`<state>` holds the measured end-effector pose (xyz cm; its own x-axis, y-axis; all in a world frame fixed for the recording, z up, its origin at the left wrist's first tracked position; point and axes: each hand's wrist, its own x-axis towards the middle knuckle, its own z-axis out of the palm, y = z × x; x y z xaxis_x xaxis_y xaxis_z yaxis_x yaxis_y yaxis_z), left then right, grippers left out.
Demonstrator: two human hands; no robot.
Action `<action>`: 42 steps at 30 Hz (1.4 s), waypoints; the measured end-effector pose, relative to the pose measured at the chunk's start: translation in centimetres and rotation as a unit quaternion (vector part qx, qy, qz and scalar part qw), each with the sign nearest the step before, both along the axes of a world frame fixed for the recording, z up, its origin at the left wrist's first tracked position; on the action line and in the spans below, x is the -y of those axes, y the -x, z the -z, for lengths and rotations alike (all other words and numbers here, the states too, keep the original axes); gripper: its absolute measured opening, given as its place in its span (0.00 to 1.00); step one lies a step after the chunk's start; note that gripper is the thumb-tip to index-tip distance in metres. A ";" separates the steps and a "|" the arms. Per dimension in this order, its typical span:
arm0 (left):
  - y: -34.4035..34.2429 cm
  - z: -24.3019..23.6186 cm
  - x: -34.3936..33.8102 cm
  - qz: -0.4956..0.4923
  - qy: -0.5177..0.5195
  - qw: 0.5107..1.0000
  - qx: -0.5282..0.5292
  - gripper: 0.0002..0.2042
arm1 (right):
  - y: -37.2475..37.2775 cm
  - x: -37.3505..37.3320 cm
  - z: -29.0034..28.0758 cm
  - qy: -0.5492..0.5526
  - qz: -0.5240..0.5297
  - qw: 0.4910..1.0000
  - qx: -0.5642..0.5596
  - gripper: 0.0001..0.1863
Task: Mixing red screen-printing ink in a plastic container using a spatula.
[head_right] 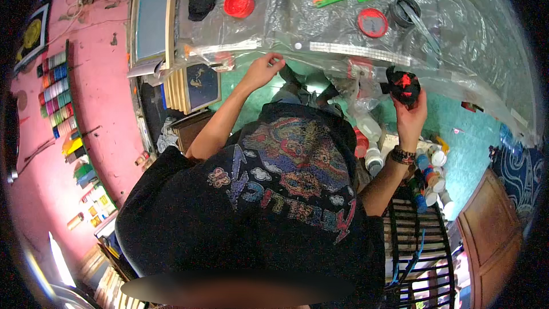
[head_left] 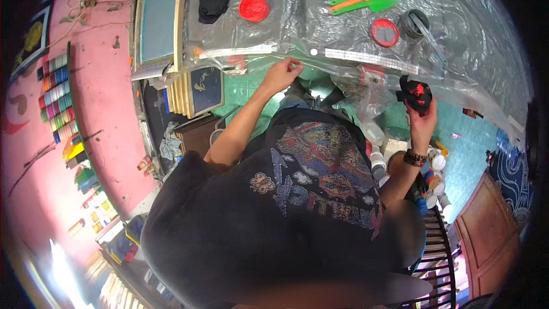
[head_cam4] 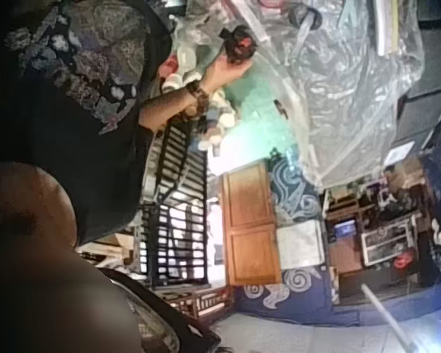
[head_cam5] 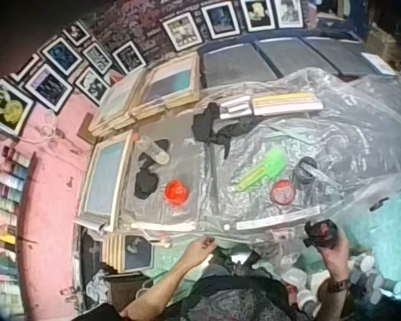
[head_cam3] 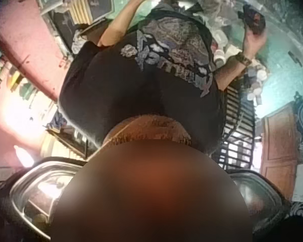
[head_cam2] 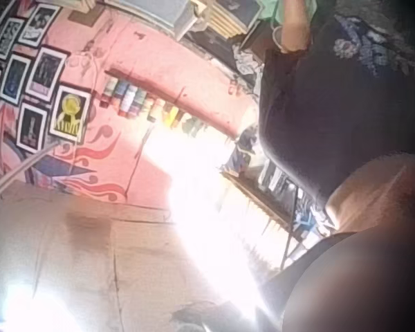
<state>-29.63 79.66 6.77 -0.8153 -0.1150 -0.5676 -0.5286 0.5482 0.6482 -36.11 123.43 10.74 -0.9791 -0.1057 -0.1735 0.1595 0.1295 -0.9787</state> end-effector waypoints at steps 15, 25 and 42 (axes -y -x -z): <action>6.5 4.0 14.2 -0.172 0.353 0.839 -0.377 0.62 | 2.7 10.7 -4.6 0.284 -0.018 0.959 -0.001 0.22; 6.2 -10.4 9.6 0.008 -0.562 0.820 -0.108 0.25 | 4.5 27.6 -9.1 0.314 -0.261 0.908 0.099 0.21; 2.7 -10.7 22.5 -0.089 -0.467 0.855 -0.208 0.19 | 1.4 45.8 -7.8 0.189 -0.135 0.972 0.036 0.16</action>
<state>-32.37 57.20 17.45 -0.9857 0.0863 -0.1450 -0.1671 -0.3769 0.9111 -37.47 77.62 18.55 -0.8934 -0.4269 -0.1402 0.2403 -0.1902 -0.9519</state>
